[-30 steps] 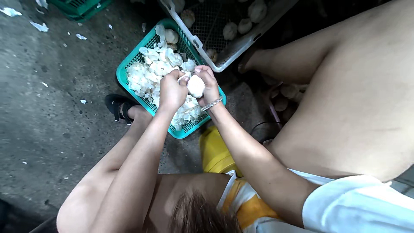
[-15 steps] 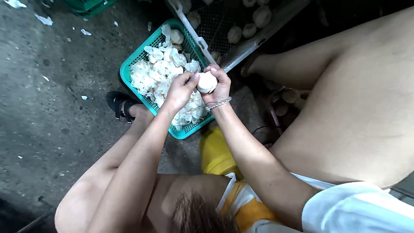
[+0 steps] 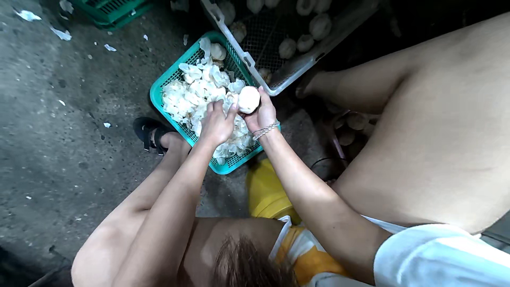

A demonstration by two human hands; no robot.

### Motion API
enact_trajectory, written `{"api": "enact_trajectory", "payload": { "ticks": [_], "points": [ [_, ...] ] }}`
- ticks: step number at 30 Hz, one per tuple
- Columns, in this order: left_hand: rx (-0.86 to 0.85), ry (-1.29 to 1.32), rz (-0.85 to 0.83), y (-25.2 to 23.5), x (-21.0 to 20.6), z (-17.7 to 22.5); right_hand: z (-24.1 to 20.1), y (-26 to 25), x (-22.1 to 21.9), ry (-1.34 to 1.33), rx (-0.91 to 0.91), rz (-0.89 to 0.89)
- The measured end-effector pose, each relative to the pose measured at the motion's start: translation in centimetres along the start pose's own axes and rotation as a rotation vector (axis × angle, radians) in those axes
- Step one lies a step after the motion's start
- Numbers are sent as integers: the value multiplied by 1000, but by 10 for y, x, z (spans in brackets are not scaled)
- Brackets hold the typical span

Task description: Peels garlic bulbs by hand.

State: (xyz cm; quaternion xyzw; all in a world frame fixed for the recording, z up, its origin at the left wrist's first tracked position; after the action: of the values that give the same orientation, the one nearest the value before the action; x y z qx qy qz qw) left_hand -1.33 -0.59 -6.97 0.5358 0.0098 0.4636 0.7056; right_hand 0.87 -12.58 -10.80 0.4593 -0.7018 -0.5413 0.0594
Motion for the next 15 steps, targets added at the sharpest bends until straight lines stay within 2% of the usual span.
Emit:
{"api": "enact_trajectory", "payload": {
  "ticks": [2, 4, 7, 9, 12, 15],
  "points": [
    [-72, 221, -6, 1, -1, 5, 10, 2, -3, -63, -23, -60],
    [-77, 385, 78, -1, -4, 7, 20, 12, -7, -49, -83, -186],
    [-84, 508, 192, -4, 6, 0, 29, 19, -10, 167, -198, -368],
    [-78, 469, 243, -3, 13, -3, 24, 22, -14, 273, -245, -402],
    [-31, 320, 290, 1, 17, -3, 7, 26, -23, 409, -303, -318],
    [-31, 142, 297, 5, 16, 3, -4, 30, -28, 333, -321, -278]
  ]
}}
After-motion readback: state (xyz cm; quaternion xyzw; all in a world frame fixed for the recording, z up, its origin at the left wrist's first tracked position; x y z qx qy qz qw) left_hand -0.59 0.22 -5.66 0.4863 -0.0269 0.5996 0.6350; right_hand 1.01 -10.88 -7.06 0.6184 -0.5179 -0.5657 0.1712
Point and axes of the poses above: each hand's wrist, its own y-axis away from the middle knuckle, its own x-axis out of the back of the hand, z = x × y, the point moved 1 cm from there along -y, towards the middle knuckle, and after that the axes turned 7 degrees about -y, right-handed, at the moved point
